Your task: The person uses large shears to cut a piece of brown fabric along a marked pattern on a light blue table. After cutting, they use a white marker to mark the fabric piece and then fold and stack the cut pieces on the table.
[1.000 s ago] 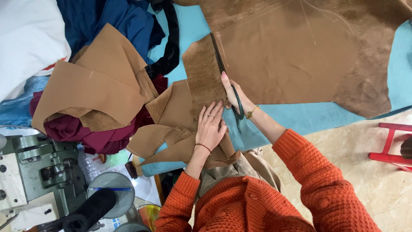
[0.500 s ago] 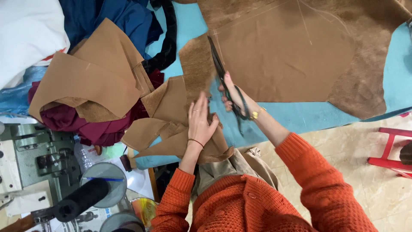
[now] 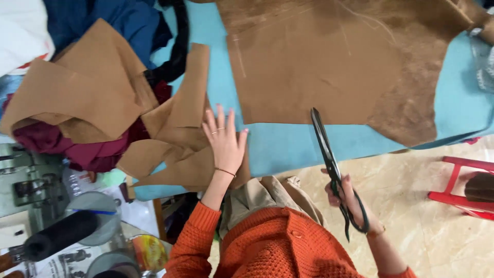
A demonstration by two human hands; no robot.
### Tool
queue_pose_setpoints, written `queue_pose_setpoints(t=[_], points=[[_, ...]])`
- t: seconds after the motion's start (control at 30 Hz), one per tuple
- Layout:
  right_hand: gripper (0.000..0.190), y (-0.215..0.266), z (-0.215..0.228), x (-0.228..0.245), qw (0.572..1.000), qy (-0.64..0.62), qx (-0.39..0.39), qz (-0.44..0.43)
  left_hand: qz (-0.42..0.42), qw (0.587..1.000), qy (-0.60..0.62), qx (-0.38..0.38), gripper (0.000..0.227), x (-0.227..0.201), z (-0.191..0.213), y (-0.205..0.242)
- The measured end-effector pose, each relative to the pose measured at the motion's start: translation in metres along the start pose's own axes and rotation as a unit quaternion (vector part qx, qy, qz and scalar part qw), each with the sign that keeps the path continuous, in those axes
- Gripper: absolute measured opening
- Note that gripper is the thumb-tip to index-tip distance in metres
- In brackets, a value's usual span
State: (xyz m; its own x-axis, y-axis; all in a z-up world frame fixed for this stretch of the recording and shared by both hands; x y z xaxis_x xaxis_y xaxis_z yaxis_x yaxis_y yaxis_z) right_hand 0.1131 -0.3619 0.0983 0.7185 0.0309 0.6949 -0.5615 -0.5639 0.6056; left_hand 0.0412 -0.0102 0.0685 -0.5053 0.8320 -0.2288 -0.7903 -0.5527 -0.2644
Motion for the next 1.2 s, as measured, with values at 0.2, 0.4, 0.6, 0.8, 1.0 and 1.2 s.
queue_pose_setpoints(t=[0.2,0.4,0.6,0.8,1.0,1.2], points=[[0.092,0.036,0.067,-0.03,0.992,-0.115,-0.047,0.01,-0.136,0.983,-0.114,0.05,0.08,-0.082,-0.043,0.003],[0.097,0.045,0.128,-0.054,0.987,-0.148,-0.049,0.038,-0.269,0.956,-0.101,0.066,0.083,-0.175,-0.072,0.007],[0.1,0.026,0.109,-0.031,0.991,-0.089,-0.091,0.051,-0.378,0.92,-0.085,0.052,0.083,-0.244,-0.108,-0.007],[0.088,0.028,0.057,0.009,0.982,-0.073,-0.17,0.03,-0.479,0.877,-0.022,0.039,0.075,-0.25,-0.129,-0.038],[0.092,0.013,0.028,0.002,0.974,-0.09,-0.199,0.065,-0.516,0.855,0.047,0.017,0.057,-0.245,-0.129,-0.056],[0.1,0.013,-0.015,0.027,0.966,-0.055,-0.252,0.036,-0.476,0.875,-0.027,0.084,0.074,-0.273,-0.2,-0.157]])
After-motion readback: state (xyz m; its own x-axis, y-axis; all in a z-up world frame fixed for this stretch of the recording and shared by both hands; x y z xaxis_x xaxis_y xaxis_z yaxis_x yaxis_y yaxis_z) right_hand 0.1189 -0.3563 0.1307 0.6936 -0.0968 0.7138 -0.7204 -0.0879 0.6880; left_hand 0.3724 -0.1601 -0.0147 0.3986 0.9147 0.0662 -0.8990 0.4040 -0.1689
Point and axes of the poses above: each hand's wrist, its own y-axis away from the middle knuckle, its own z-axis out of the back of the hand, x = y × z, the point moved 2 cm from there along -y, towards the middle knuckle, and after that the axes turned 13 degrees about -y, right-handed, at the moved point
